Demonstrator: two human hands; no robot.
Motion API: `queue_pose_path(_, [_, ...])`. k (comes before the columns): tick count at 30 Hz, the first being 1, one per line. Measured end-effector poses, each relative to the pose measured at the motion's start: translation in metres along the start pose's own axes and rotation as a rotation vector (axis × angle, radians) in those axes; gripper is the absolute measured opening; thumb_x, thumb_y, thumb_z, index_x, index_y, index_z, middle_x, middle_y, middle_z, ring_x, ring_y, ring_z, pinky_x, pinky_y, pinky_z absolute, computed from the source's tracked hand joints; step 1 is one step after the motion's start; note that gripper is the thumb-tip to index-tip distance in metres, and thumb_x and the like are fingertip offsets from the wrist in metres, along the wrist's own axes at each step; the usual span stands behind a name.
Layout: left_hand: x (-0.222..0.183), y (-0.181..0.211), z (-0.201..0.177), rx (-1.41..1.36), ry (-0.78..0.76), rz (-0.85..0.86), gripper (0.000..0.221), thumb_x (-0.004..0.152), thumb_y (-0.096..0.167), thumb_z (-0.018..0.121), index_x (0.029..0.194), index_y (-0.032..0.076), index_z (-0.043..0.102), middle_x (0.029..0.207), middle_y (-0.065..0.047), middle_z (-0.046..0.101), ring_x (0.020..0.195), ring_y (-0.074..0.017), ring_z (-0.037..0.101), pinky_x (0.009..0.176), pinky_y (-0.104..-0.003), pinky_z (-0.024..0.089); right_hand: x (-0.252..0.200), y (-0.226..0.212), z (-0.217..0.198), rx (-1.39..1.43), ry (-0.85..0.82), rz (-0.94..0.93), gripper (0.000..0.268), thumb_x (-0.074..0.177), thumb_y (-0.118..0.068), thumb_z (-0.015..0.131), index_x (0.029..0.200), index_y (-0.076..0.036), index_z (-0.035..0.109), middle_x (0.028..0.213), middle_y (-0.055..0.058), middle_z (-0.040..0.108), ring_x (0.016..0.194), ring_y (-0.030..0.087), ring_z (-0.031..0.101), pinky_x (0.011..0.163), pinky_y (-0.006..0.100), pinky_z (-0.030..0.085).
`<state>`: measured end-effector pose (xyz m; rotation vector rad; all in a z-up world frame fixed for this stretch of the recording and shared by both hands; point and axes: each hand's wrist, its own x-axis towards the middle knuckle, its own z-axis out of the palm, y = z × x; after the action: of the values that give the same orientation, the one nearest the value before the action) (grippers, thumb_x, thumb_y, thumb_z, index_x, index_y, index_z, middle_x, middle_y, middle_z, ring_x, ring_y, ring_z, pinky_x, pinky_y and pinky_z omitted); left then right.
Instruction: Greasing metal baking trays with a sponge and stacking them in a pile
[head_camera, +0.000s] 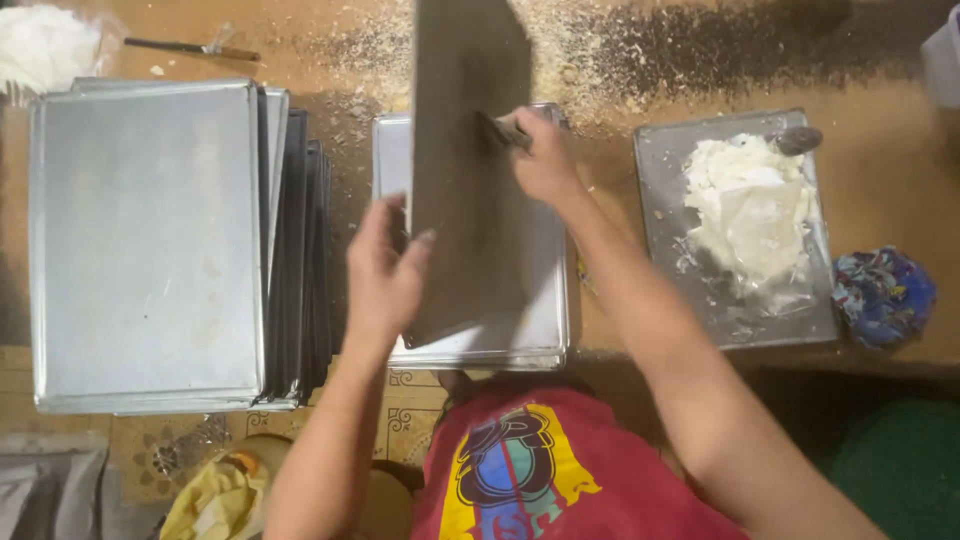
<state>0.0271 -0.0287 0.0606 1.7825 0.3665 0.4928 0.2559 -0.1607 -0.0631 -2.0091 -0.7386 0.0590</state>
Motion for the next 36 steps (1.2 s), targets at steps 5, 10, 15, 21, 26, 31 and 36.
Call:
queue_pose_path(5, [0.013, 0.027, -0.038, -0.096, 0.02, -0.016, 0.057, 0.086, -0.015, 0.061, 0.141, -0.004, 0.051, 0.131, -0.024, 0.062, 0.125, -0.0385, 0.058, 0.105, -0.056, 0.049, -0.018, 0.085, -0.049, -0.273, -0.05, 0.079, 0.047, 0.077, 0.015, 0.06, 0.114, -0.012, 0.068, 0.111, 0.008, 0.07, 0.113, 0.029, 0.066, 0.101, 0.043, 0.048])
queue_pose_path(10, [-0.019, -0.04, -0.062, -0.284, 0.134, -0.316, 0.06, 0.081, -0.001, 0.071, 0.139, 0.008, 0.06, 0.126, -0.017, 0.068, 0.116, -0.0305, 0.065, 0.1, -0.051, 0.053, -0.083, 0.116, -0.055, -0.44, -0.254, 0.479, 0.073, 0.1, -0.024, 0.068, 0.162, -0.025, 0.03, 0.149, 0.018, 0.044, 0.141, 0.039, 0.041, 0.116, 0.059, 0.029])
queue_pose_path(15, [-0.049, -0.13, -0.061, -0.206, 0.163, -0.553, 0.063, 0.086, 0.001, 0.074, 0.145, 0.009, 0.056, 0.137, -0.023, 0.062, 0.129, -0.0332, 0.056, 0.106, -0.053, 0.047, -0.194, 0.103, -0.038, -0.724, -0.154, 0.415, 0.076, 0.09, -0.038, 0.078, 0.154, -0.011, 0.044, 0.145, 0.02, 0.042, 0.133, 0.041, 0.04, 0.105, 0.058, 0.034])
queue_pose_path(21, [-0.097, -0.199, -0.089, 0.378, -0.107, -0.547, 0.083, 0.087, 0.043, 0.077, 0.154, 0.007, 0.045, 0.156, -0.024, 0.044, 0.145, -0.0456, 0.037, 0.121, -0.057, 0.029, -0.205, 0.172, -0.029, -0.56, 0.047, 0.184, 0.039, 0.089, -0.008, 0.071, 0.128, -0.006, 0.066, 0.106, 0.017, 0.056, 0.101, 0.04, 0.06, 0.092, 0.047, 0.047])
queue_pose_path(26, [-0.142, -0.223, -0.083, 0.288, -0.057, -0.696, 0.069, 0.091, 0.04, 0.075, 0.149, 0.012, 0.053, 0.162, -0.018, 0.038, 0.15, -0.0406, 0.029, 0.123, -0.054, 0.027, -0.182, 0.007, 0.063, -0.502, 0.01, -0.28, 0.022, 0.085, -0.014, 0.076, 0.105, -0.008, 0.069, 0.098, 0.015, 0.064, 0.094, 0.035, 0.063, 0.09, 0.048, 0.048])
queue_pose_path(31, [-0.148, -0.249, -0.075, 0.367, -0.006, -0.578, 0.061, 0.091, 0.014, 0.071, 0.15, 0.014, 0.053, 0.16, -0.025, 0.037, 0.148, -0.052, 0.025, 0.121, -0.06, 0.026, -0.155, -0.014, 0.202, -0.467, -0.379, -0.697, 0.01, 0.082, -0.033, 0.065, 0.081, -0.023, 0.063, 0.081, 0.001, 0.054, 0.073, 0.022, 0.056, 0.076, 0.048, 0.042])
queue_pose_path(36, [-0.147, -0.24, -0.079, 0.388, -0.153, -0.72, 0.063, 0.095, 0.036, 0.067, 0.155, 0.027, 0.046, 0.167, -0.014, 0.029, 0.154, -0.0433, 0.017, 0.122, -0.063, 0.021, 0.061, 0.029, 0.252, -0.855, -0.357, -0.269, 0.011, 0.091, -0.026, 0.07, 0.096, -0.016, 0.071, 0.088, 0.006, 0.073, 0.085, 0.029, 0.071, 0.085, 0.056, 0.042])
